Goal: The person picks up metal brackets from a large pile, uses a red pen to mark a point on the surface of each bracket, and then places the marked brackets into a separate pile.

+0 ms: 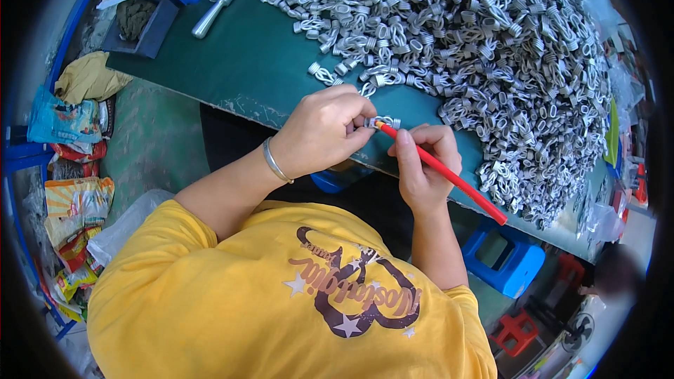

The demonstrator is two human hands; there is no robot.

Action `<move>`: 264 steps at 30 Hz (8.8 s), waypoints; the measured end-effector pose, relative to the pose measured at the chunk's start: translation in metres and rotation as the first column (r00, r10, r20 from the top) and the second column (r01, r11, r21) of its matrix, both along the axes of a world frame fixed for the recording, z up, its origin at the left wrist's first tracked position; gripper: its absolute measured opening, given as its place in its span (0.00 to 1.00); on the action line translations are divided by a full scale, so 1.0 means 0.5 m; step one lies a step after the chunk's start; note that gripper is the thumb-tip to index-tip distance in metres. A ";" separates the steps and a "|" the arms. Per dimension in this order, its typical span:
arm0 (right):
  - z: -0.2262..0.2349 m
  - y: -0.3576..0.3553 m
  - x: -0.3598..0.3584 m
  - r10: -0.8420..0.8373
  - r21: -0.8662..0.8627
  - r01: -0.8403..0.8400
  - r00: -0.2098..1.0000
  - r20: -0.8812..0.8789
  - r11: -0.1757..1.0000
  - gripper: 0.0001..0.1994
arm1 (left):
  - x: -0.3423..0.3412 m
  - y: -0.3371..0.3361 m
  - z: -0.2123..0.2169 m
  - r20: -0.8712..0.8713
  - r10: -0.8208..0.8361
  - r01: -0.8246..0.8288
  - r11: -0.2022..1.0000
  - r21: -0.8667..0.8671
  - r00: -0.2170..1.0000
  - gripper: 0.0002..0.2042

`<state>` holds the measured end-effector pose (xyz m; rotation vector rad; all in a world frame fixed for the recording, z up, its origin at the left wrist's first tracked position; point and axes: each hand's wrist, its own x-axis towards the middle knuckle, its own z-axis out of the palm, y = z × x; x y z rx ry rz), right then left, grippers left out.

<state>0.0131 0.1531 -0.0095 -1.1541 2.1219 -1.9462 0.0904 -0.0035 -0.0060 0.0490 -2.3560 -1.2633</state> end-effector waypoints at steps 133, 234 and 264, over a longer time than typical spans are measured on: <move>0.087 0.159 -0.062 -0.232 -0.033 0.236 0.902 -0.364 0.971 0.11 | 0.018 -0.053 -0.173 0.156 -0.140 0.079 0.936 0.344 0.978 0.17; -0.007 0.006 0.010 -0.053 -0.164 0.029 0.988 -0.143 0.986 0.11 | 0.033 -0.017 0.004 -0.182 -0.015 0.092 0.901 0.423 0.983 0.07; -0.012 0.005 0.007 -0.043 -0.110 0.025 0.986 -0.164 0.994 0.10 | 0.040 -0.067 0.046 0.098 -0.008 0.013 0.999 -0.041 0.995 0.04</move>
